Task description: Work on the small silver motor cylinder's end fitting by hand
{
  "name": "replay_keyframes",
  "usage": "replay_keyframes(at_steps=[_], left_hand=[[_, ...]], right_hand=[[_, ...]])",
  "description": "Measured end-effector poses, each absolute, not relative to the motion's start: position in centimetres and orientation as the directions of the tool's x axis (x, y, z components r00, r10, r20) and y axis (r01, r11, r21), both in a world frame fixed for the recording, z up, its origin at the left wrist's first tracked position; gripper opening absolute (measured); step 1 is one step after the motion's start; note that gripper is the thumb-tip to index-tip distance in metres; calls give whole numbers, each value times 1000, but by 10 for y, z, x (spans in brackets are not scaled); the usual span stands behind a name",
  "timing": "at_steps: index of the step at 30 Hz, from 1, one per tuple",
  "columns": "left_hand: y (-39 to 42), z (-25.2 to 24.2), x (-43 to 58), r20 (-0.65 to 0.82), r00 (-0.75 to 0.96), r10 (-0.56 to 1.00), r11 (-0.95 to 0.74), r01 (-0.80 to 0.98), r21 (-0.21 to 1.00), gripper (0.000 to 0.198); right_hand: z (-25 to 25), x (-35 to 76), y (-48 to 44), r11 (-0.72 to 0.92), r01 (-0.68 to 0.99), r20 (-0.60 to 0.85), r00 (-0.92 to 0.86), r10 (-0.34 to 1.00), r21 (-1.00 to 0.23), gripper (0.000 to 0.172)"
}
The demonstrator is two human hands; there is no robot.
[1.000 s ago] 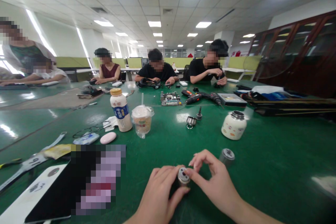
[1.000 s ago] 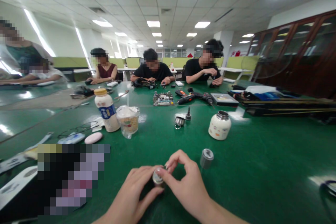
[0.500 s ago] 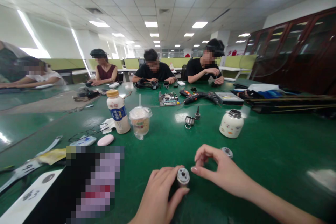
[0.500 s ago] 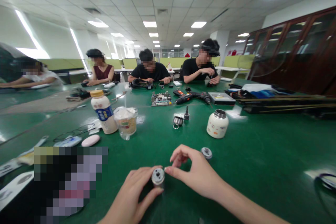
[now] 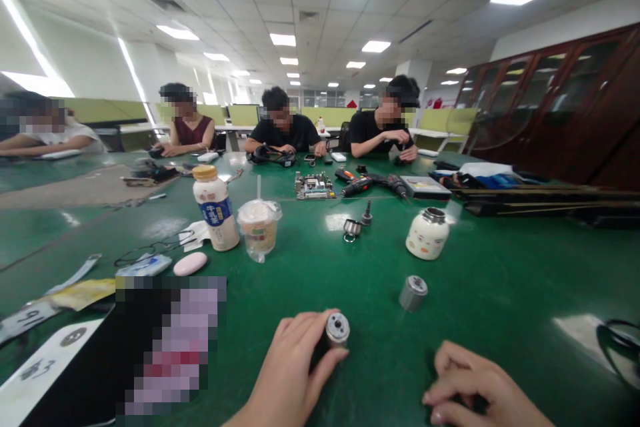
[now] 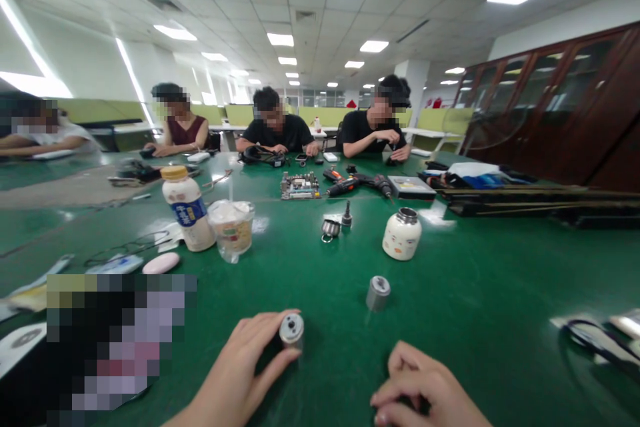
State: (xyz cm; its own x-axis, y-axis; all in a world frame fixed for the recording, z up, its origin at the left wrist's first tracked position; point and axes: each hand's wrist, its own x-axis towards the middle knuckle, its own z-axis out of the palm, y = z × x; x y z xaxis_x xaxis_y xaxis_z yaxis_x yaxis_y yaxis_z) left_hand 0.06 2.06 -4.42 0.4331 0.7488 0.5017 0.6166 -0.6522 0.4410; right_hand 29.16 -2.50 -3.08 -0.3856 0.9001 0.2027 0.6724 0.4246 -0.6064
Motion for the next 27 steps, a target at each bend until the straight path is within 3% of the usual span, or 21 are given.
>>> replay_keyframes(at_steps=[6,9,13,20,27], left_hand=[[20,-44,1,469,444,764,-641,610,466,41],[19,-43,1,462,445,767,-638,606,476,39],[19,-42,2,459,445,769,-637,594,491,33],[21,-45,3,463,430,775,-630,588,508,36],[20,-44,3,451,444,774,-632,578,516,35]], right_hand=[[-4,255,0,511,482,428,-280,859,-712,8],[11,221,19,597,380,512,-307,802,-707,15],[13,192,34,542,341,422,-369,828,-768,19],[3,184,36,373,326,272,-316,909,-869,16],[2,182,35,378,305,272,-336,902,-874,18]])
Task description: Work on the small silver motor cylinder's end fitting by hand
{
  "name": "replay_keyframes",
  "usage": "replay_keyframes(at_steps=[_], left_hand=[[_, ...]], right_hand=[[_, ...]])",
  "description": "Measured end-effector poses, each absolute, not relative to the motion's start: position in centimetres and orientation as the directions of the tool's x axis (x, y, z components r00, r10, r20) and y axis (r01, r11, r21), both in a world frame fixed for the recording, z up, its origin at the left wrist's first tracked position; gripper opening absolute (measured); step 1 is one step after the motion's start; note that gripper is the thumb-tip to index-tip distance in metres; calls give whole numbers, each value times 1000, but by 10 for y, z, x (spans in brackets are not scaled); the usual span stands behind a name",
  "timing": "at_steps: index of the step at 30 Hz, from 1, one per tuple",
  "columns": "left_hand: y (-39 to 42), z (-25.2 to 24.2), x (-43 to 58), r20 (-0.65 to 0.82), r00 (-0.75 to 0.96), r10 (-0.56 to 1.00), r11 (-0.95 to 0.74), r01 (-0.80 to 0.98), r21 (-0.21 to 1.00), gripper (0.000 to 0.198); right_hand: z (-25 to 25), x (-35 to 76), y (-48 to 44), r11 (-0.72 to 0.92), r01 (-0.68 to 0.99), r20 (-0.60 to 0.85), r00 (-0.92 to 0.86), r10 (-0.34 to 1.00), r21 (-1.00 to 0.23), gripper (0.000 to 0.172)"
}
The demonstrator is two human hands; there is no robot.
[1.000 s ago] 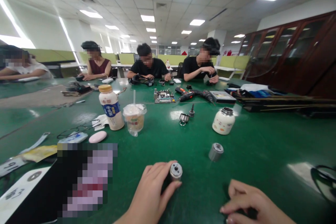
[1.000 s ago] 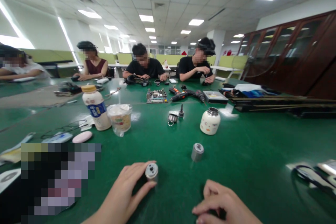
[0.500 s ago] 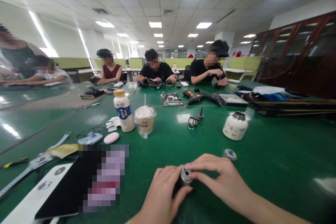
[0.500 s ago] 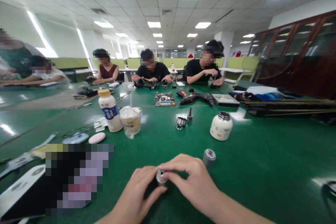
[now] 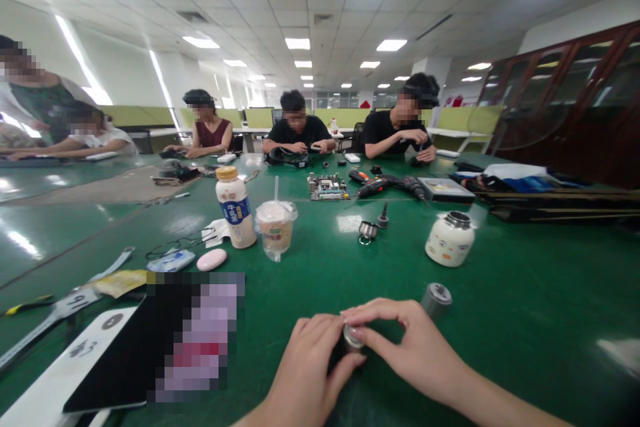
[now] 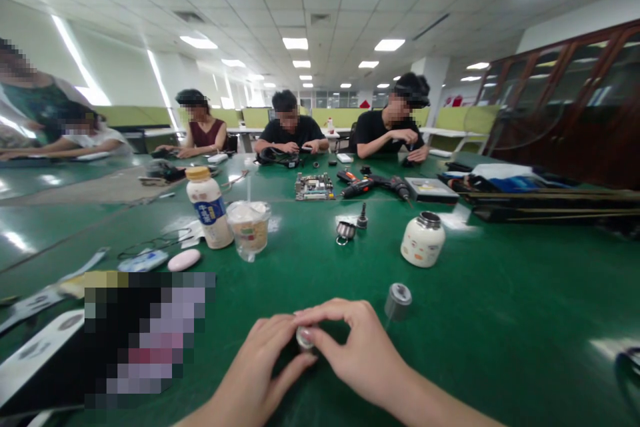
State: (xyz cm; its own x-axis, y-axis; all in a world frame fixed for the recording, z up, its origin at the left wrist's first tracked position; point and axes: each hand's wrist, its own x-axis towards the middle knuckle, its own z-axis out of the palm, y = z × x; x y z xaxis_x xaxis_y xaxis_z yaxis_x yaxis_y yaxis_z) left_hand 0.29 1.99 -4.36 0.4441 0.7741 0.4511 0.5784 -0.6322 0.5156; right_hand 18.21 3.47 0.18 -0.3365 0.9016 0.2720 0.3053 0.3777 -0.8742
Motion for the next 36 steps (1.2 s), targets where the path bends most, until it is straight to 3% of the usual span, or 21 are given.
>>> replay_keyframes(at_steps=[8,11,14,17,25,32,36], left_hand=[[19,-40,2,409,463,786,-618,595,514,39],[19,-40,2,399,475,784,-620,590,517,41],[19,-40,2,388,469,793,-608,588,533,39],[20,-41,3,392,462,796,-605,586,539,37],[20,-43,1,418,467,780,-626,576,525,37],[21,-44,2,416,467,780,-625,598,502,40],[21,-43,1,406,473,782,-623,609,492,40]], right_hand=[[-12,192,31,408,164,341,-325,882,-898,23],[-15,195,32,411,137,366,-269,891,-901,13],[-15,194,33,443,157,407,-219,887,-882,13],[-14,189,33,411,215,355,-257,899,-886,21],[-10,180,33,327,239,279,-213,936,-914,8],[-14,188,47,405,131,403,-46,914,-905,22],[-32,202,61,361,280,349,-92,932,-890,17]])
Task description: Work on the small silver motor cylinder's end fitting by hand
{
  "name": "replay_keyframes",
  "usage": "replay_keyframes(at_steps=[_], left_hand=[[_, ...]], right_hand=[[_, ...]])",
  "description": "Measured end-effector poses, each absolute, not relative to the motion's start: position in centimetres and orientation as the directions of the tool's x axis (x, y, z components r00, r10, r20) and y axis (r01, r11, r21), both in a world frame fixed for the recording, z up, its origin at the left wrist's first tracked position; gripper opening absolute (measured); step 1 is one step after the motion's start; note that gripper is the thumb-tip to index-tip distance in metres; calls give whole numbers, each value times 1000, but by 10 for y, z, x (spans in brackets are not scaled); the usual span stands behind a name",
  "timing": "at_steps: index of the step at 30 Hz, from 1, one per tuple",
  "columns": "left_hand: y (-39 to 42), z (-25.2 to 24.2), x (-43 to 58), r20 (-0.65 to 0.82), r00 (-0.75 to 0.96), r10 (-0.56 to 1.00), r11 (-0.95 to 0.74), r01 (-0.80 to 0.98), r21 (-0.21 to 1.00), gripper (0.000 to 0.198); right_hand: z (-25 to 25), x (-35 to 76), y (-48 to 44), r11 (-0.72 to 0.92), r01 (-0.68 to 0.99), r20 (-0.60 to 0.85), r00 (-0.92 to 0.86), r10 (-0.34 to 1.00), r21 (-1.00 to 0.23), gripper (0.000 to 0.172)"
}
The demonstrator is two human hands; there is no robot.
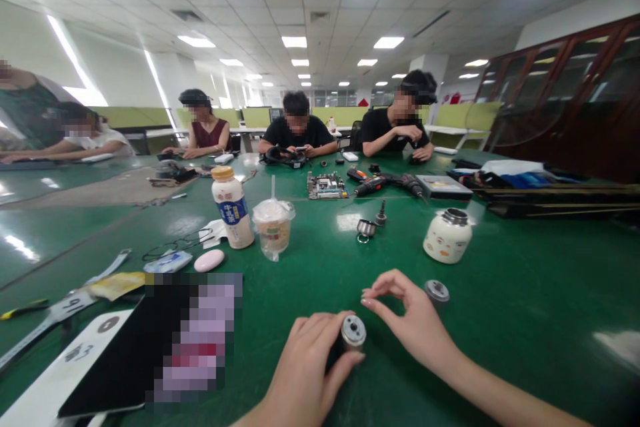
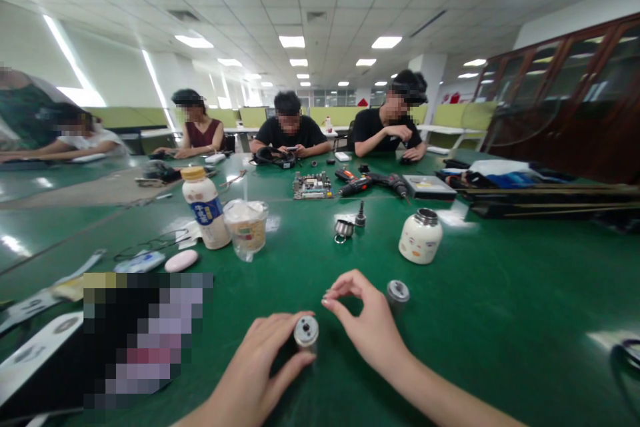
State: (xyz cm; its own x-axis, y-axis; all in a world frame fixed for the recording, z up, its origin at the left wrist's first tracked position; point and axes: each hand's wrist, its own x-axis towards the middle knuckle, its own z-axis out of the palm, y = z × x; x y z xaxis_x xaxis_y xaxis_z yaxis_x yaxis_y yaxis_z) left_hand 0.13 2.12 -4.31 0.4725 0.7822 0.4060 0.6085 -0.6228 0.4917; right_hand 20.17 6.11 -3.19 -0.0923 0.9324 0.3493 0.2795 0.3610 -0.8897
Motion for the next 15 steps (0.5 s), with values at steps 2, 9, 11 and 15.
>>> replay_keyframes(at_steps=[2,9,11,15], left_hand=[[21,-43,1,404,472,783,-621,612,490,39],[20,-44,2,403,462,790,-613,620,491,40],[20,-44,2,404,461,790,-613,618,493,40],[20,-44,1,411,460,787,-616,616,491,40]], right_hand=[[-40,207,65,342,349,299,-172,939,-872,14],[-46,211,65,339,327,274,-230,934,-882,16],[-47,211,65,325,311,261,-231,937,-893,13],[-48,210,66,326,302,267,-218,939,-896,8]])
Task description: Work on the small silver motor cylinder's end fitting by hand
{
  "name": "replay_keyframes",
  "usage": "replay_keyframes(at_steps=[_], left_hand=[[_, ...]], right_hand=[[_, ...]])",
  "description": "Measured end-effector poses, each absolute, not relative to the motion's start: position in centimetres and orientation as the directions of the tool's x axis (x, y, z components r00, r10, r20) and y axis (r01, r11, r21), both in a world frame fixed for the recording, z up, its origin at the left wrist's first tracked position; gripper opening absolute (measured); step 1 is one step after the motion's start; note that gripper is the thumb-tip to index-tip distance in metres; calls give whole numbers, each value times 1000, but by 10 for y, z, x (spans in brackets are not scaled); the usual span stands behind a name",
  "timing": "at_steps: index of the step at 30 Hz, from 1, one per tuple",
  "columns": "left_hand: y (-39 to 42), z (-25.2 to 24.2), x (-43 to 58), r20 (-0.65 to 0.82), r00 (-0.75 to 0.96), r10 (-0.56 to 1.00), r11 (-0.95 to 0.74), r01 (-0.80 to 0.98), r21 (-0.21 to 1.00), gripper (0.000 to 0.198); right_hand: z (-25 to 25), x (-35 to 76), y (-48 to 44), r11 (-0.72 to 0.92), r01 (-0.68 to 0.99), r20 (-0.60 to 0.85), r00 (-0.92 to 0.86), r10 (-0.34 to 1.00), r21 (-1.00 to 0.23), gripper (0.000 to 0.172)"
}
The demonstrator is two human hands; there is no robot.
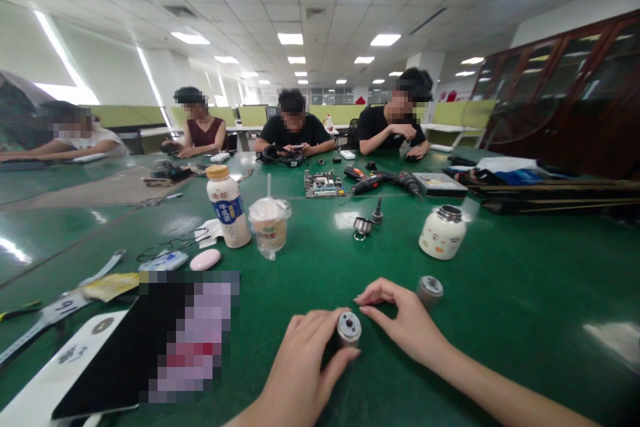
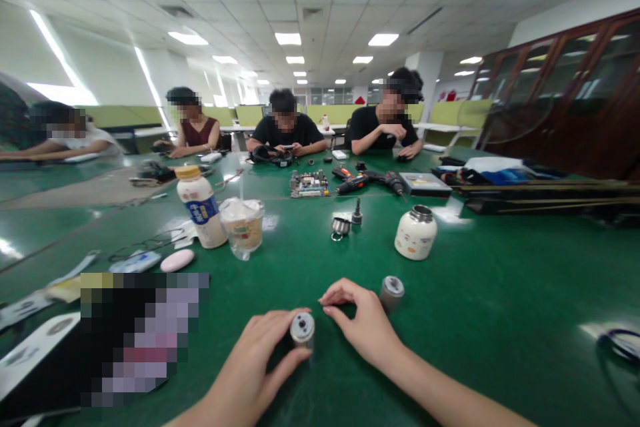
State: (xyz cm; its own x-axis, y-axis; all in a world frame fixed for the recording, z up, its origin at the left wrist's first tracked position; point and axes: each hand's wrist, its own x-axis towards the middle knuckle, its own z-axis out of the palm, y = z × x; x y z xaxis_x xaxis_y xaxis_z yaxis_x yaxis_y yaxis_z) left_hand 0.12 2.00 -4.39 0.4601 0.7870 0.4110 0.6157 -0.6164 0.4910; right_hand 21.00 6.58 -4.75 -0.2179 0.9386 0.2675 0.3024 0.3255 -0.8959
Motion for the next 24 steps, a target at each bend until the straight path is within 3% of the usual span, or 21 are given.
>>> replay_keyframes(at_steps=[5,8,24], left_hand=[[19,-44,1,412,453,790,-612,606,508,39],[19,-41,2,401,450,798,-603,599,527,36],[18,-39,3,395,446,803,-595,578,559,35]], right_hand=[[-35,203,61,383,104,375,-85,923,-918,19],[-25,193,52,435,-33,436,-99,895,-900,24],[-21,183,38,499,-1,480,-273,834,-867,22]])
